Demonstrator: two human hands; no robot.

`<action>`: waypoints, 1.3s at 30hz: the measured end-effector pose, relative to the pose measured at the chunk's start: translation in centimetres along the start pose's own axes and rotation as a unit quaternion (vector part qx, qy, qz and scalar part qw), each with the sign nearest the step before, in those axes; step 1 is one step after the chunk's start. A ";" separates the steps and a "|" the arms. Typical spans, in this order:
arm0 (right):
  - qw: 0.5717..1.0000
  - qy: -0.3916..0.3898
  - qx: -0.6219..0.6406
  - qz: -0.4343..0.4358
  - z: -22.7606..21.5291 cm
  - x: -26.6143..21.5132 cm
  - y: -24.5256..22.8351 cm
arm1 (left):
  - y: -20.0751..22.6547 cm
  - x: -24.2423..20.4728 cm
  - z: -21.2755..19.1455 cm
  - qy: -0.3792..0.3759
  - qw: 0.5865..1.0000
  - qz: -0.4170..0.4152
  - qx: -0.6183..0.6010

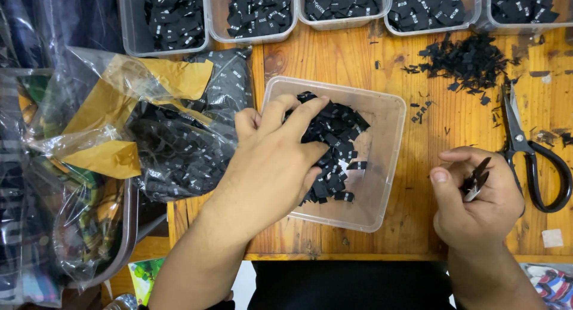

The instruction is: The person repeatedly picks small black fabric pieces from a clear plastic container and trims them with small scissors, placing the cut pieces back into the container. The work is performed on a wooden table with several other containers of similar pieces nearby.

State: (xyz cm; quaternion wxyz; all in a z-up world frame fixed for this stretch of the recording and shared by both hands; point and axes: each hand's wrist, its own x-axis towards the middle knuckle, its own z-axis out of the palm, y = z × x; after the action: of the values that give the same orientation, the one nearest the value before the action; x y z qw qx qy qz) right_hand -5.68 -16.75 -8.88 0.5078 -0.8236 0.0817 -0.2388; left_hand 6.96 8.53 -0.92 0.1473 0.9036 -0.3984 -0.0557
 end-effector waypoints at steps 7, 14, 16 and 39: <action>1.000 0.005 0.019 0.007 0.0 -0.1 0.1 | 0.0 0.1 0.4 0.023 0.999 -0.002 0.024; 1.000 -0.021 0.015 -0.016 -0.2 0.3 0.5 | -0.8 -0.2 0.4 0.085 0.988 0.024 -0.129; 0.999 -0.039 0.013 -0.012 -0.3 0.8 -0.1 | -0.7 -0.3 -0.1 0.101 0.979 0.029 -0.175; 0.928 -0.360 0.021 0.093 3.3 8.3 -6.9 | 1.0 -0.6 -0.8 0.134 0.846 -0.069 -0.512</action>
State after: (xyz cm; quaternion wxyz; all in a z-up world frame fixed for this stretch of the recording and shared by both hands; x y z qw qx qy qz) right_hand 2.39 -14.01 -1.42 0.5403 -0.8321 -0.0350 0.1202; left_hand 6.06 8.49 0.09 0.6366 0.7237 -0.2267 -0.1400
